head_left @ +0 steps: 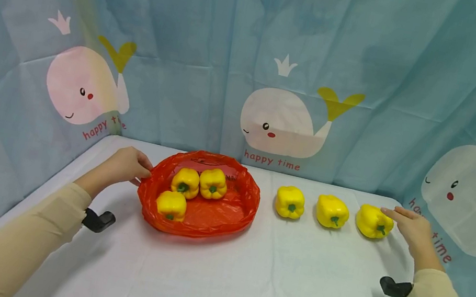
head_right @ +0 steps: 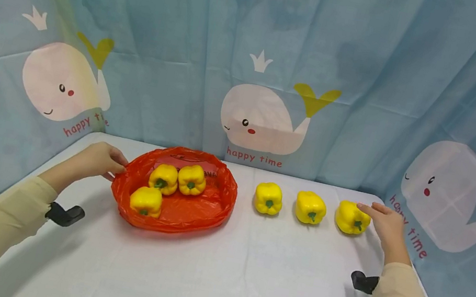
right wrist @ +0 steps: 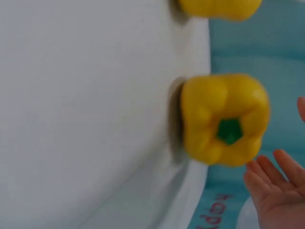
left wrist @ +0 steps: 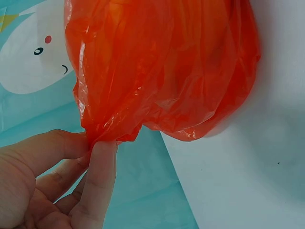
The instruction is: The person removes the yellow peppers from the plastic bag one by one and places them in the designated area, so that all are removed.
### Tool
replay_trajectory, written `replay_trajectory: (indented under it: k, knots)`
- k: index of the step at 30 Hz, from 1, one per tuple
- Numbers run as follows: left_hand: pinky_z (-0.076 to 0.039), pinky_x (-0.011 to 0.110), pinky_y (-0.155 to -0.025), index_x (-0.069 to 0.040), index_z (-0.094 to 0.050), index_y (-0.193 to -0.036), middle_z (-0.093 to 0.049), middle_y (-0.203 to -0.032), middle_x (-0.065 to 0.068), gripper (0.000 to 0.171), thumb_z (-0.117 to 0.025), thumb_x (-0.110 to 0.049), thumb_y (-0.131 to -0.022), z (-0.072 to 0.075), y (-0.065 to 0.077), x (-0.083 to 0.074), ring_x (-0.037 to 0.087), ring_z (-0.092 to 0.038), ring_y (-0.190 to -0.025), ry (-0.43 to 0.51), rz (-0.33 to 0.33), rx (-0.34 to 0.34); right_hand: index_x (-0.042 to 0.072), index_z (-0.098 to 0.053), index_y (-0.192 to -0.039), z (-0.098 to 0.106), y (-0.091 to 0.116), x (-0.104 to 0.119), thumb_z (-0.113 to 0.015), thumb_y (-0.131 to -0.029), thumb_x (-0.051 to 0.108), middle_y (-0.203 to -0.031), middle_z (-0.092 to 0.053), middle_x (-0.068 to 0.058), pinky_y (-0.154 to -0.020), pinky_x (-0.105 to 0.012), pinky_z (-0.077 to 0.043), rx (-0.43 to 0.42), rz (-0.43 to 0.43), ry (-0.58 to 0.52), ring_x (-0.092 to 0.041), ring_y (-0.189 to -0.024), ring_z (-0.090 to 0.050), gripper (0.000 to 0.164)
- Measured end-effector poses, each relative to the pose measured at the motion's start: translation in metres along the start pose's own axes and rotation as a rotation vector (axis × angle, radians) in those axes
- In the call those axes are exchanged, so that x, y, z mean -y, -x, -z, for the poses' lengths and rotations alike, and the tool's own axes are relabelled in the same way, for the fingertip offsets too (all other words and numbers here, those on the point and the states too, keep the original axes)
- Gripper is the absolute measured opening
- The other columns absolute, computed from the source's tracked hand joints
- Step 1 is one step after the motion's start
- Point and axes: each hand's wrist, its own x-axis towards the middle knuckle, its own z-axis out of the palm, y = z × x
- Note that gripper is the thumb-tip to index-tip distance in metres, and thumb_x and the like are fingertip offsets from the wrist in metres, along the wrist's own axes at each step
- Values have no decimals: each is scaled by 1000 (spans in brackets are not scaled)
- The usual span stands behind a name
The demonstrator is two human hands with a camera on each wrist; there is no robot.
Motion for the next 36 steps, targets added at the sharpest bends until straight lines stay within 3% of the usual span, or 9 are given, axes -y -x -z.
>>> replay_trajectory:
  k: [4, 8, 11, 15, 22, 36]
  knots:
    - [-63, 37, -78, 8, -65, -118, -69, -109, 23, 31, -63, -12, -94, 0, 1, 0, 21, -69, -86, 0, -1, 0, 8, -21, -158, -7, 10, 20, -55, -90, 66, -166, -9, -20, -115, -69, -24, -77, 48, -24, -50, -149, -16, 96]
    - [-63, 37, -79, 8, -65, -118, -69, -109, 23, 31, -62, -12, -95, 2, 2, 0, 22, -69, -87, 0, 0, 2, 12, -21, -159, -19, 20, 42, -55, -90, 65, -167, -10, -16, -111, -76, -23, -93, 76, -37, -49, -151, -13, 93]
    - [-63, 38, -79, 8, -65, -117, -69, -108, 23, 30, -61, -12, -95, 3, 3, -1, 23, -69, -87, -5, -5, -2, 12, -22, -158, -31, 27, 55, -57, -91, 62, -166, -15, -16, -115, -71, -23, -86, 118, -51, -46, -150, -18, 91]
    - [-63, 38, -79, 9, -65, -117, -70, -107, 24, 31, -62, -12, -95, 4, 3, -3, 23, -70, -87, -9, -13, -1, 10, -24, -158, -46, 36, 67, -58, -91, 60, -164, -22, -18, -118, -62, -28, -52, 187, -46, -45, -148, -26, 90]
    - [-63, 37, -77, 10, -65, -117, -69, -107, 24, 31, -63, -12, -95, 4, 4, -2, 22, -70, -86, -9, -8, 4, 10, -29, -156, -75, 51, 90, -63, -89, 59, -161, -31, -18, -119, -61, -27, 10, 269, -46, -43, -148, -28, 90]
    - [-63, 37, -79, 8, -65, -118, -69, -110, 24, 31, -62, -13, -95, 2, 3, -2, 26, -70, -90, -9, 15, -4, 8, -38, -151, -125, 62, 111, -71, -85, 57, -156, -40, -15, -120, -52, -33, 148, 302, -72, -36, -143, -39, 89]
